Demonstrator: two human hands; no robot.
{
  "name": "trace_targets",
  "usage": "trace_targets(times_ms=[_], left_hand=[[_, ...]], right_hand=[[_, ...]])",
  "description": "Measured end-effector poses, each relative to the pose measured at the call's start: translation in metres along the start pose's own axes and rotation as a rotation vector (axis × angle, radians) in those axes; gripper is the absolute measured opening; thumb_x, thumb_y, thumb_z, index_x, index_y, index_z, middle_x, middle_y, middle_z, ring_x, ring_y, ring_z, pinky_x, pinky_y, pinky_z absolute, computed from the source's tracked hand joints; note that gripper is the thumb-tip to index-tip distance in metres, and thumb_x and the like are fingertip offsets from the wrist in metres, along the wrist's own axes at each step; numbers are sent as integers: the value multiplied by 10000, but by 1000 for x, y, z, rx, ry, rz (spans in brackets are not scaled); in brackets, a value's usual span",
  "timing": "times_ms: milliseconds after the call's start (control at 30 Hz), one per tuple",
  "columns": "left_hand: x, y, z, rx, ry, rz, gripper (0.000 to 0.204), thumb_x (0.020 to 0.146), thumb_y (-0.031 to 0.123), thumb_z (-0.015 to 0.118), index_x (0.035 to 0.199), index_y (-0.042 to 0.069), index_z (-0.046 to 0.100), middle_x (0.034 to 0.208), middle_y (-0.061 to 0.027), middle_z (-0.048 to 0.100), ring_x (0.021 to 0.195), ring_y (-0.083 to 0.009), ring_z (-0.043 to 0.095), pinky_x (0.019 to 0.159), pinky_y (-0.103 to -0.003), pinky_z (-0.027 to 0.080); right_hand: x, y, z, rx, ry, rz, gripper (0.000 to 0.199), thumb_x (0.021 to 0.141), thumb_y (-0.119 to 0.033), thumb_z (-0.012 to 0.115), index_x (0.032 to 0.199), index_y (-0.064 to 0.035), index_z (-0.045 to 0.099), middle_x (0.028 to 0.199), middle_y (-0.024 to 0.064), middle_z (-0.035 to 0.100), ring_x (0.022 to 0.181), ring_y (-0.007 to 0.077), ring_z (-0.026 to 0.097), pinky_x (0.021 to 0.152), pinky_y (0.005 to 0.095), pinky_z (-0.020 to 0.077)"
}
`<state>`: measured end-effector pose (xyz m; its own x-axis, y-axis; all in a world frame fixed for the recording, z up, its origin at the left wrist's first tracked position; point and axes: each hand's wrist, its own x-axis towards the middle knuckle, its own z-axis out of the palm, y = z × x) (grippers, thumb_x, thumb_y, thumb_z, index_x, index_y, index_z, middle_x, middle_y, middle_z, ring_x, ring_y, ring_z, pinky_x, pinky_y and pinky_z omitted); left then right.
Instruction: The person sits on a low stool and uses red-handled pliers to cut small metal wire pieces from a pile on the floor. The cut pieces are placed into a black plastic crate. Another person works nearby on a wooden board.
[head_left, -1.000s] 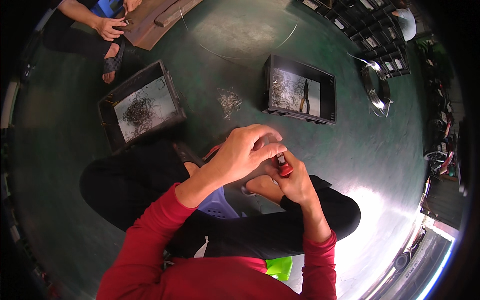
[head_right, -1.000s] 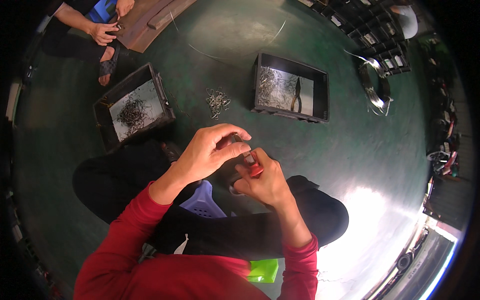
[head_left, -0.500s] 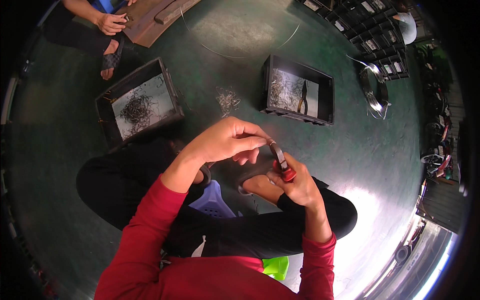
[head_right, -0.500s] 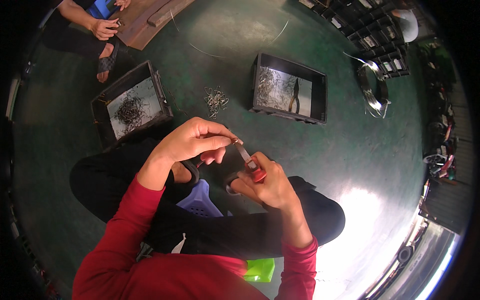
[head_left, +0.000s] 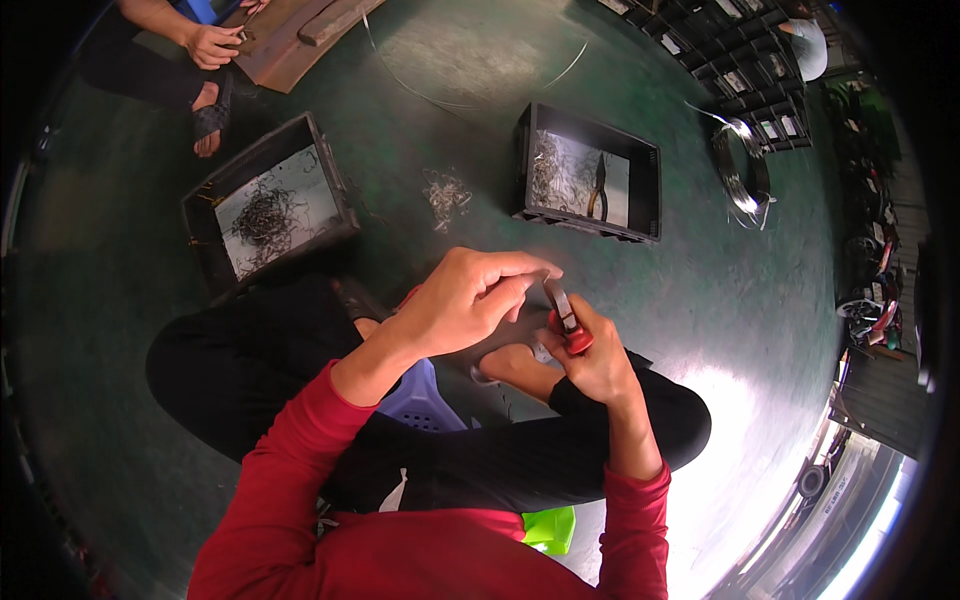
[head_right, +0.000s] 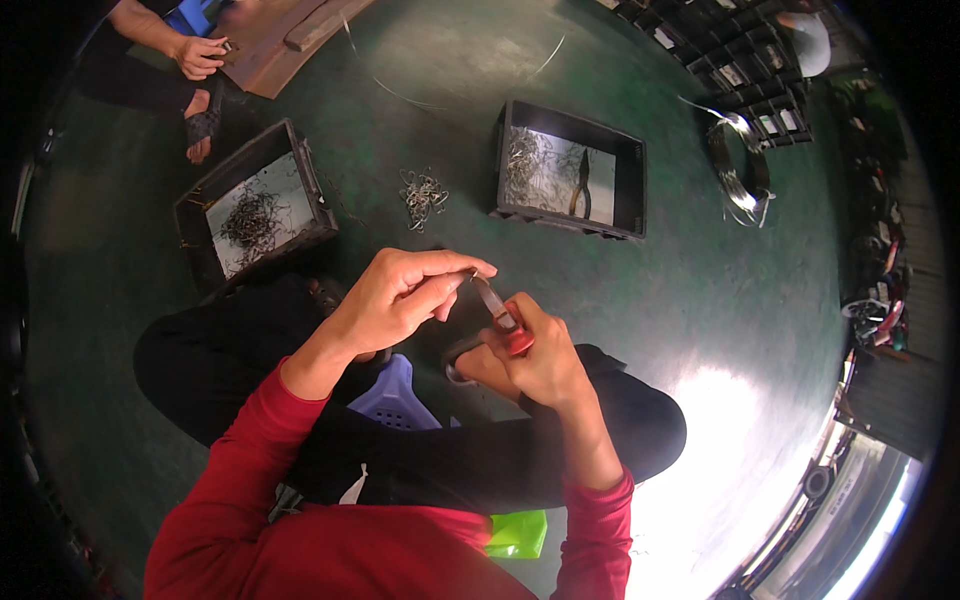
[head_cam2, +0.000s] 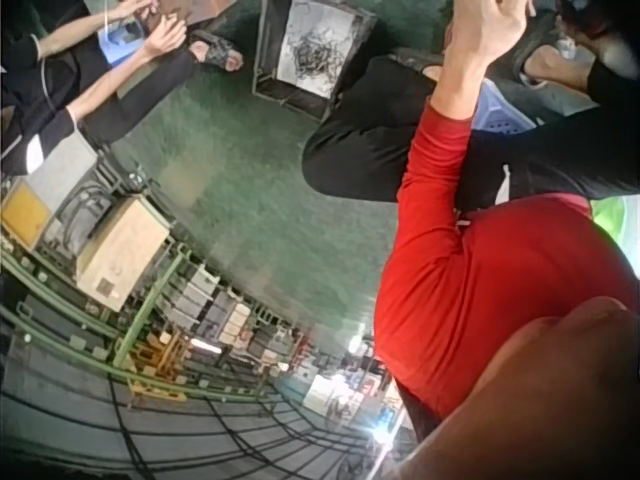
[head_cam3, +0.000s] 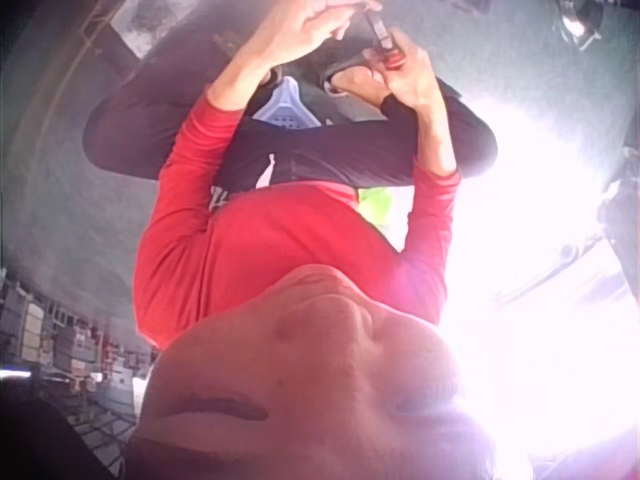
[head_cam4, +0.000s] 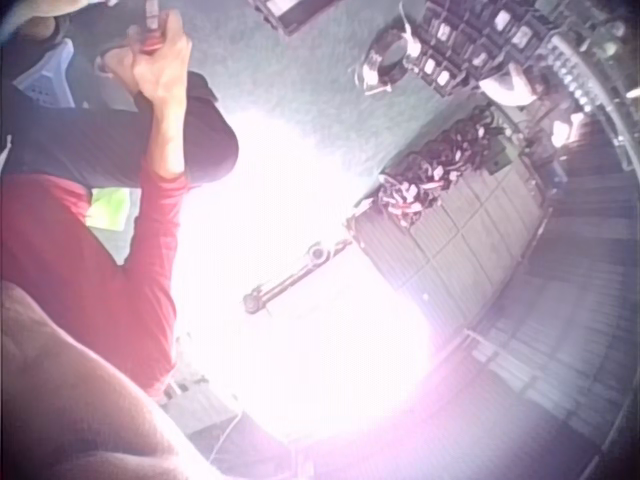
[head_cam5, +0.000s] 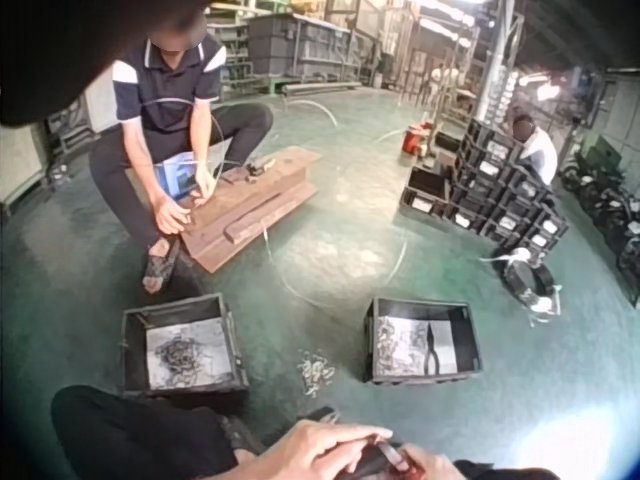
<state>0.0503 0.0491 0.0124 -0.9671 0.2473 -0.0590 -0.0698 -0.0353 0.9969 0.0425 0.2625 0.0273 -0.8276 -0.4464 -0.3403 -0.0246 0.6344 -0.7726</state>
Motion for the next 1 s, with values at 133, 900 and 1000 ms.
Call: trace_targets(times_ms=[133, 900, 1000], left_hand=[[-1, -1, 3, -9, 38, 11, 267, 939, 57, 477, 1102, 14, 685, 619, -19, 549, 579, -56, 495, 526, -235, 387], [-6, -6, 21, -14, 179, -16, 272, 948, 43, 467, 1134, -25, 653, 653, -5, 540, 585, -27, 466, 507, -210, 354], [-6, -4, 19, -17, 156, -57, 275, 949, 52, 471, 1142, -16, 655, 653, -5, 549, 568, -22, 454, 491, -206, 344]], right_hand=[[3, 2, 2, -37, 40, -28, 215, 801, -60, 691, 896, -1, 508, 715, 191, 592, 668, 390, 596, 604, 381, 463], [10, 20, 19, -196, 296, -114, 241, 803, -14, 678, 884, -20, 451, 705, 173, 573, 642, 413, 548, 575, 334, 454], [10, 20, 17, -226, 305, -127, 251, 787, -6, 684, 885, -19, 453, 711, 178, 574, 657, 419, 550, 585, 344, 456]])
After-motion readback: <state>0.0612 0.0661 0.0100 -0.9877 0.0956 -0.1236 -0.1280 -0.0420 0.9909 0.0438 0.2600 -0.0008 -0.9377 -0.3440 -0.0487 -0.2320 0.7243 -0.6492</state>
